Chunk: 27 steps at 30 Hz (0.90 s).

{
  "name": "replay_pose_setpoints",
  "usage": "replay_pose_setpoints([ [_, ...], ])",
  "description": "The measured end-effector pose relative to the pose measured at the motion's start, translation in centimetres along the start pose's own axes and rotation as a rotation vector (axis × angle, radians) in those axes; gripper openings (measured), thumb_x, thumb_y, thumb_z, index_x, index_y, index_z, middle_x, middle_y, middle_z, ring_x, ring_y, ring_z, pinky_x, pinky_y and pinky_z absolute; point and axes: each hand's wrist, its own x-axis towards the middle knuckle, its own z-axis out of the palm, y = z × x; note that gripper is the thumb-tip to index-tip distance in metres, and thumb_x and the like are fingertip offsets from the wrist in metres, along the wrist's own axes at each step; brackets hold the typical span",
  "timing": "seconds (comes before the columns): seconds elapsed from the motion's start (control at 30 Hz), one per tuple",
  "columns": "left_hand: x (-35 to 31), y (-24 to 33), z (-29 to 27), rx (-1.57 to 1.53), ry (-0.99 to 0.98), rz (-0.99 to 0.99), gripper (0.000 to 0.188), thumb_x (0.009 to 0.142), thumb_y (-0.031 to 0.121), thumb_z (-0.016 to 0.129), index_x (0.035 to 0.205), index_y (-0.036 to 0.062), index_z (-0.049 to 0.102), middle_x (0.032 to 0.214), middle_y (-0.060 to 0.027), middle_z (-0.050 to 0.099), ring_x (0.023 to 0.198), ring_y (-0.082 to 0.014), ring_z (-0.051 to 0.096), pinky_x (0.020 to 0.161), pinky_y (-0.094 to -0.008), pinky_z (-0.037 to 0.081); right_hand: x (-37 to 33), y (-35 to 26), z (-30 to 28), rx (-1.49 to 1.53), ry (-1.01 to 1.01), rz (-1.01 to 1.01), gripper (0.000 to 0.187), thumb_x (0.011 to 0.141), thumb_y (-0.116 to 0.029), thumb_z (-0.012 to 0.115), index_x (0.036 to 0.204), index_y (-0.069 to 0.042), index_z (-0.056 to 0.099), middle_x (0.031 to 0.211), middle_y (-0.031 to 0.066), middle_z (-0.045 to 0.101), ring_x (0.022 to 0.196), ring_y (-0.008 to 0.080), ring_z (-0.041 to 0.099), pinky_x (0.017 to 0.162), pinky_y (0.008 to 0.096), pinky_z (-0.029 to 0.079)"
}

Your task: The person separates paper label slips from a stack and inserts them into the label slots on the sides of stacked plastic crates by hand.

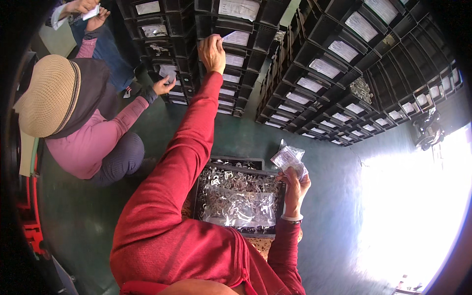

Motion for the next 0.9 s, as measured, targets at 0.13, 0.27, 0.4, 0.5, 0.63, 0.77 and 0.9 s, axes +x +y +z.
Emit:
replay_pose_setpoints([
  [0.13, -2.0, 1.4, -1.8, -0.107, -0.081, 0.031, 0.002, 0.085, 0.010, 0.054, 0.087, 0.0098, 0.054, 0.081, -0.0074, 0.060, 0.079, -0.0279, 0.057, 0.071, -0.0403, 0.043, -1.0, 0.0, -0.2, -0.025, -0.002, 0.011, 0.021, 0.083, -0.006, 0.058, 0.100, 0.005, 0.054, 0.082, 0.0117, 0.062, 0.066, 0.0178, 0.061, 0.055, 0.0278, 0.054],
  [0.27, -4.4, 4.7, -3.2, -0.208, -0.137, -0.068, 0.013, 0.079, -0.001, 0.054, 0.088, 0.0070, 0.050, 0.072, -0.0133, 0.060, 0.066, -0.0317, 0.061, 0.056, -0.0413, 0.046, -1.6, -0.5, 0.2, -0.087, 0.009, 0.002, 0.022, 0.082, -0.009, 0.057, 0.099, 0.005, 0.055, 0.081, 0.0104, 0.061, 0.065, 0.0165, 0.060, 0.057, 0.0278, 0.053],
  [0.4, -3.8, 12.9, -8.6, -0.479, -0.380, -0.281, 0.016, 0.085, 0.003, 0.055, 0.096, 0.0054, 0.043, 0.073, -0.0146, 0.060, 0.065, -0.0289, 0.063, 0.053, -0.0378, 0.047, 2.8, 0.1, 0.6, -0.195, -0.056, -0.072, 0.029, 0.079, -0.015, 0.056, 0.099, 0.006, 0.057, 0.080, 0.0092, 0.061, 0.063, 0.0149, 0.060, 0.059, 0.0257, 0.052],
  [0.5, -4.9, 14.9, -14.3, -0.951, -0.952, -0.601, 0.021, 0.087, 0.005, 0.055, 0.104, 0.0025, 0.043, 0.085, -0.0113, 0.063, 0.080, -0.0113, 0.059, 0.066, -0.0242, 0.049, 6.9, 0.7, 3.0, -0.077, -0.169, -0.089, 0.025, 0.080, -0.009, 0.055, 0.100, 0.006, 0.056, 0.085, 0.0101, 0.062, 0.067, 0.0149, 0.061, 0.063, 0.0265, 0.051],
  [0.63, -8.3, 14.5, -15.8, -0.978, -1.166, -0.587, 0.019, 0.084, 0.007, 0.061, 0.099, -0.0011, 0.054, 0.089, -0.0100, 0.065, 0.082, -0.0095, 0.059, 0.070, -0.0224, 0.048, 8.3, 0.9, 4.9, -0.217, -0.178, -0.257, 0.024, 0.083, -0.008, 0.054, 0.102, 0.006, 0.054, 0.092, 0.0134, 0.062, 0.077, 0.0188, 0.063, 0.066, 0.0302, 0.055],
  [0.77, -9.1, 13.7, -16.2, -0.711, -0.997, -0.430, 0.014, 0.080, 0.009, 0.065, 0.088, -0.0010, 0.060, 0.077, -0.0096, 0.067, 0.073, -0.0091, 0.062, 0.061, -0.0234, 0.050, 6.7, 1.0, 5.9, 0.149, -0.295, -0.037, 0.029, 0.088, -0.015, 0.051, 0.108, 0.007, 0.051, 0.096, 0.0142, 0.062, 0.084, 0.0221, 0.064, 0.072, 0.0346, 0.055],
  [0.9, -7.6, 13.6, -17.8, -0.518, -1.040, -0.303, 0.015, 0.078, 0.014, 0.067, 0.086, 0.0026, 0.063, 0.073, -0.0099, 0.067, 0.071, -0.0157, 0.066, 0.058, -0.0257, 0.049, 5.7, 1.4, 6.0, 0.136, -0.351, -0.011, 0.040, 0.093, -0.030, 0.042, 0.112, 0.005, 0.050, 0.102, 0.0157, 0.060, 0.089, 0.0268, 0.062, 0.072, 0.0364, 0.055],
])
